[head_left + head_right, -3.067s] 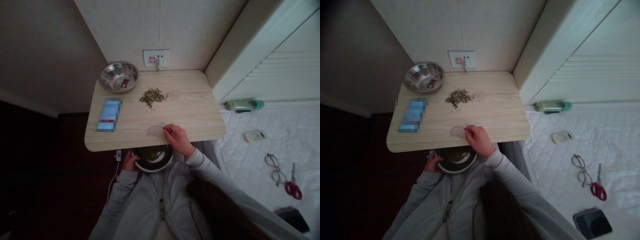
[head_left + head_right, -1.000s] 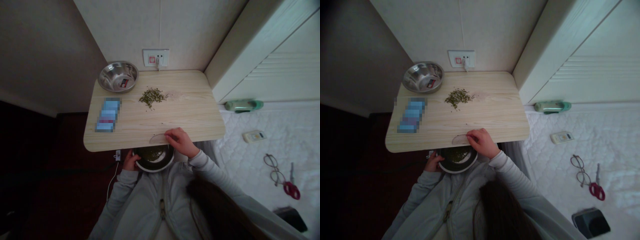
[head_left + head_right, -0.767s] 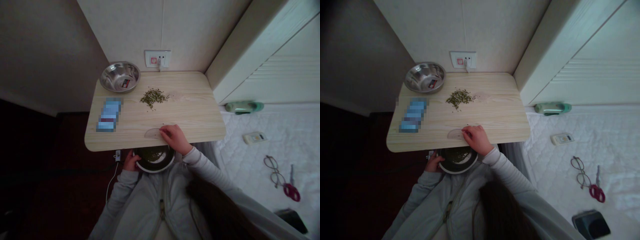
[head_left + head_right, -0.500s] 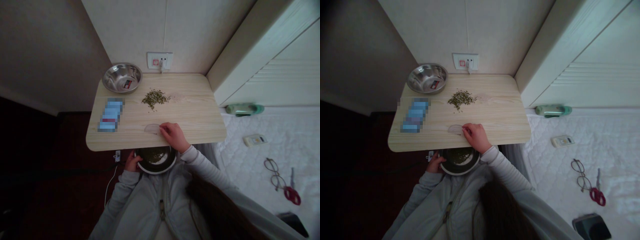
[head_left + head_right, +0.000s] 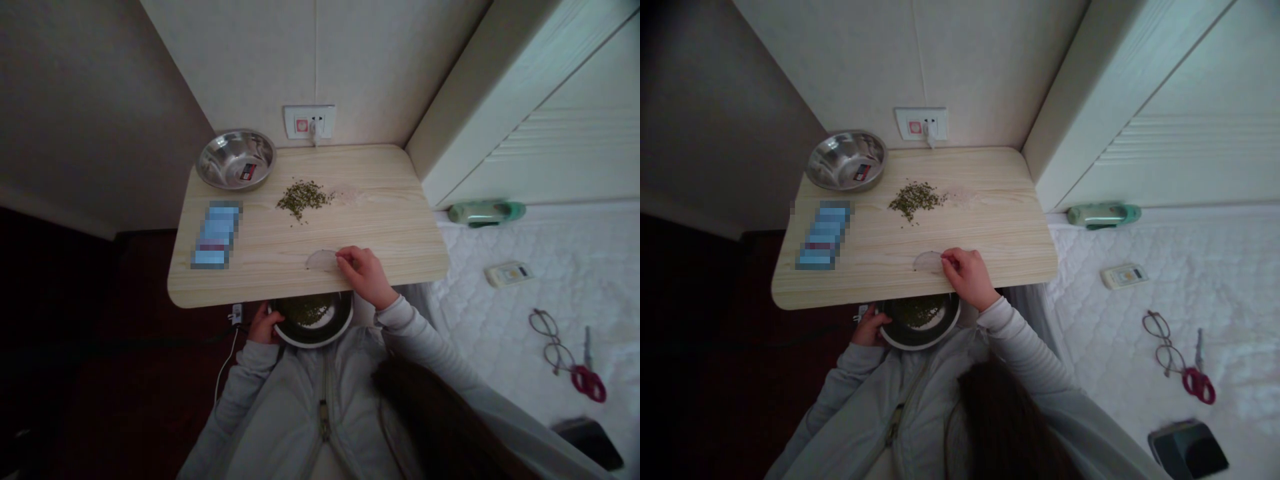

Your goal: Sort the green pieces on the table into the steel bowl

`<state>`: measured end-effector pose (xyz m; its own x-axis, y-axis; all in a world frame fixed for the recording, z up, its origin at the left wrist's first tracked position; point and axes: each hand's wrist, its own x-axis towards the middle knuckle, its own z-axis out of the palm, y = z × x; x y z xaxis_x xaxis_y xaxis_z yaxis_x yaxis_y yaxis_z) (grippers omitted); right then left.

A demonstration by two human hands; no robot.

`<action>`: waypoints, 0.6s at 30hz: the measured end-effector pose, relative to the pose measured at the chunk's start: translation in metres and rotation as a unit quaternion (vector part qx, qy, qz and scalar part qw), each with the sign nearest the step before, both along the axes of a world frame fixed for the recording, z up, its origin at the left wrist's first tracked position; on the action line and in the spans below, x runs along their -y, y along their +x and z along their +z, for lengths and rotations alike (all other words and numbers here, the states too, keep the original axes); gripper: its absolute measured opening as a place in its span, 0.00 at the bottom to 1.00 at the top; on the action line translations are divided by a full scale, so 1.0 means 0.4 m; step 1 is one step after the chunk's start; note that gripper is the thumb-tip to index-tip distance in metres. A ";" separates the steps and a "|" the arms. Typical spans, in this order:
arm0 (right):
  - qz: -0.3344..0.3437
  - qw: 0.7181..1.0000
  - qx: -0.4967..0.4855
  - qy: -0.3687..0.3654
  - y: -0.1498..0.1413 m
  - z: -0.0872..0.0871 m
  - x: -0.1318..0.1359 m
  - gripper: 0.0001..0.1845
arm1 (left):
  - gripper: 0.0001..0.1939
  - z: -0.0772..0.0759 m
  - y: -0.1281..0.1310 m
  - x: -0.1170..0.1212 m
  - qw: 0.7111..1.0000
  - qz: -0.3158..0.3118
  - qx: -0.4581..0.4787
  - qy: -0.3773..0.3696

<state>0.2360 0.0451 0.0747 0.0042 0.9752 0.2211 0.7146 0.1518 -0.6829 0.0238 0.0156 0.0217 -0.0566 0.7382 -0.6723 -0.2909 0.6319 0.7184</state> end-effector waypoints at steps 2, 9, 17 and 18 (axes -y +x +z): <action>0.006 1.000 -0.001 -0.003 -0.001 0.002 0.003 0.08 | 0.15 0.000 0.000 0.000 1.000 0.001 0.002 -0.002; 0.006 1.000 -0.007 0.000 0.007 0.003 0.011 0.08 | 0.17 0.005 0.004 -0.001 1.000 0.019 0.000 -0.004; 0.034 0.999 -0.007 -0.009 -0.006 0.003 0.017 0.08 | 0.14 0.016 0.009 -0.003 1.000 0.002 -0.008 -0.003; 0.040 0.999 -0.008 -0.009 -0.008 0.003 0.018 0.08 | 0.14 0.014 0.007 -0.003 1.000 0.002 -0.008 -0.002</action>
